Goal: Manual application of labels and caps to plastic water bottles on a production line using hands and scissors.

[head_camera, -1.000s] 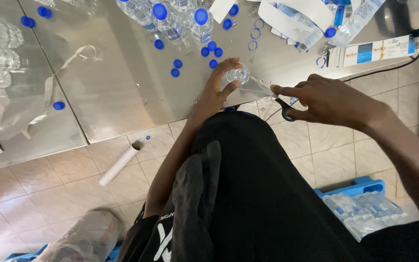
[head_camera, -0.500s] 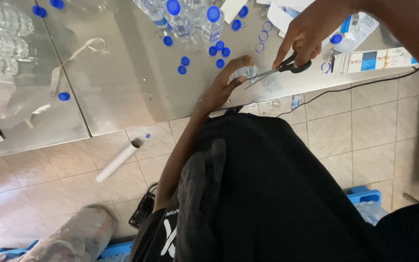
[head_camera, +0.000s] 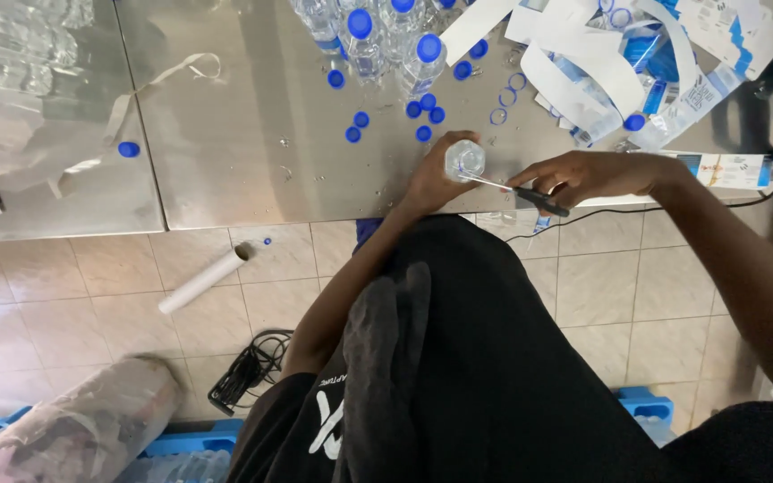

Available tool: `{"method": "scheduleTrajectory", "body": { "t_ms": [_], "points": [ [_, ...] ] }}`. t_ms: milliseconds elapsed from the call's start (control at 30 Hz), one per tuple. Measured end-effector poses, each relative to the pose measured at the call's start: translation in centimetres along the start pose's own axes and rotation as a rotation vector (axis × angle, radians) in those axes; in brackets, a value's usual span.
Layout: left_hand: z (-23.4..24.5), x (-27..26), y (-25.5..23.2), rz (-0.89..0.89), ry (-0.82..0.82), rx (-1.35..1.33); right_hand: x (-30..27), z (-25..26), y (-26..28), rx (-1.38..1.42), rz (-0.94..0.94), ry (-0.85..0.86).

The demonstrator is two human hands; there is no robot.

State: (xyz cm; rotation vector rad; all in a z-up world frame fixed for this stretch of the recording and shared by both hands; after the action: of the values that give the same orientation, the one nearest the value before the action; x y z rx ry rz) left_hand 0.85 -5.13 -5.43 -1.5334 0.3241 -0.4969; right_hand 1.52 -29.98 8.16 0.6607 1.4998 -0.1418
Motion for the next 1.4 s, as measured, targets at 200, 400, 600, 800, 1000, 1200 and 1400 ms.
{"method": "scheduleTrajectory", "body": {
  "t_ms": [200,400,600,800,1000,1200,1400],
  "points": [
    [0.0,-0.3,3.8,-0.022,-0.081,-0.079,2.0,-4.7,-0.9,0.329,0.320,-0.025],
    [0.2,-0.1,4.2,-0.060,0.019,-0.076,5.5,-7.9,-1.0,0.498,0.456,-0.098],
    [0.2,-0.3,3.5,-0.117,0.058,-0.172,3.8,-10.1,3.9,0.637,0.595,-0.202],
    [0.3,-0.5,3.9,-0.162,0.033,-0.197,4.5,-11.2,3.3,0.696,0.630,-0.286],
    [0.0,-0.2,3.5,-0.067,0.070,-0.084,3.8,-12.0,2.1,0.621,0.654,-0.380],
    [-0.5,0.5,3.4,-0.050,0.081,0.051,3.0,-12.7,3.9,0.602,0.641,-0.481],
    [-0.3,1.1,2.5,0.074,0.083,0.067,0.3,-13.6,6.7,0.475,0.542,-0.560]
  ]
}}
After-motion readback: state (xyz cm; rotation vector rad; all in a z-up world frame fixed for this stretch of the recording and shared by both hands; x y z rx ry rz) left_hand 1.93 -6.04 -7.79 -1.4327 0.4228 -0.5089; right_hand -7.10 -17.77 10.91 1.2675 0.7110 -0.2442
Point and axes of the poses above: each hand's wrist, its own x-axis towards the middle knuckle, its own z-axis out of the back of the hand, y = z × x, the point moved 3 cm from there along x, towards the middle knuckle, and after that the axes turned 10 degrees about -z, right-handed, at the moved point
